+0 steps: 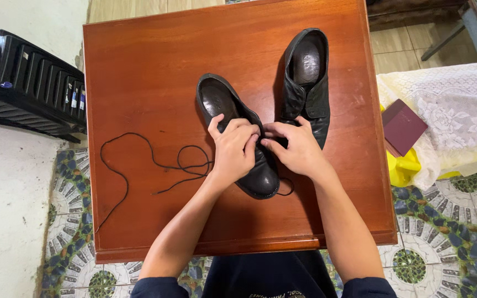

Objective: The person removes a shoelace from one black leather shoe, then threads a new lace through the eyelets of both shoes on a wooden table. The person pulls the laces tight and adjusts the fit, finishing with one shoe fully laced and the other partially laced.

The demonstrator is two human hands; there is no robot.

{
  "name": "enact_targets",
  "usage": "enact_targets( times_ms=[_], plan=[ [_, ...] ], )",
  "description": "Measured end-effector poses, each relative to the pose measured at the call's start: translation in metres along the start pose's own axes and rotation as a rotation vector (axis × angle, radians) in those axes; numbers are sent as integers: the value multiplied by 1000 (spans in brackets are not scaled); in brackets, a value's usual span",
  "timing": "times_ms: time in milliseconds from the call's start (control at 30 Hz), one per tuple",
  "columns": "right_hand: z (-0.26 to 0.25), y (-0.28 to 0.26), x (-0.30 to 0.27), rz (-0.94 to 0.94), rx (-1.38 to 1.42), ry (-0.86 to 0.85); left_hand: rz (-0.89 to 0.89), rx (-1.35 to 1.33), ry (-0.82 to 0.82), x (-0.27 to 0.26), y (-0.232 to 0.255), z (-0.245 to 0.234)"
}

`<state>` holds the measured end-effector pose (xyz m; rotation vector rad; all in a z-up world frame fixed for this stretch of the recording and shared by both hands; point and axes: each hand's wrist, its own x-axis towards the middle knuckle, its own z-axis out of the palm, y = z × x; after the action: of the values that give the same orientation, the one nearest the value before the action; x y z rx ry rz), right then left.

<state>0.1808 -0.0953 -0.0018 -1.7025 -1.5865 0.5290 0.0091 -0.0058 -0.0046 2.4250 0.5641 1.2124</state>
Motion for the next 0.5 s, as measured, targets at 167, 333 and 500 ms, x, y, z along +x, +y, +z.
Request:
enact_targets(
  times_ms=[167, 333, 500],
  plan=[
    [-1, -1, 2, 4, 5, 0, -82, -150, -66, 1, -1, -7],
    [-7, 0, 1, -17, 11, -20, -157, -356, -100, -4, -19, -29],
    [-9, -3, 0, -50, -65, 5, -475, -630, 2, -13, -34, -45]
  ],
)
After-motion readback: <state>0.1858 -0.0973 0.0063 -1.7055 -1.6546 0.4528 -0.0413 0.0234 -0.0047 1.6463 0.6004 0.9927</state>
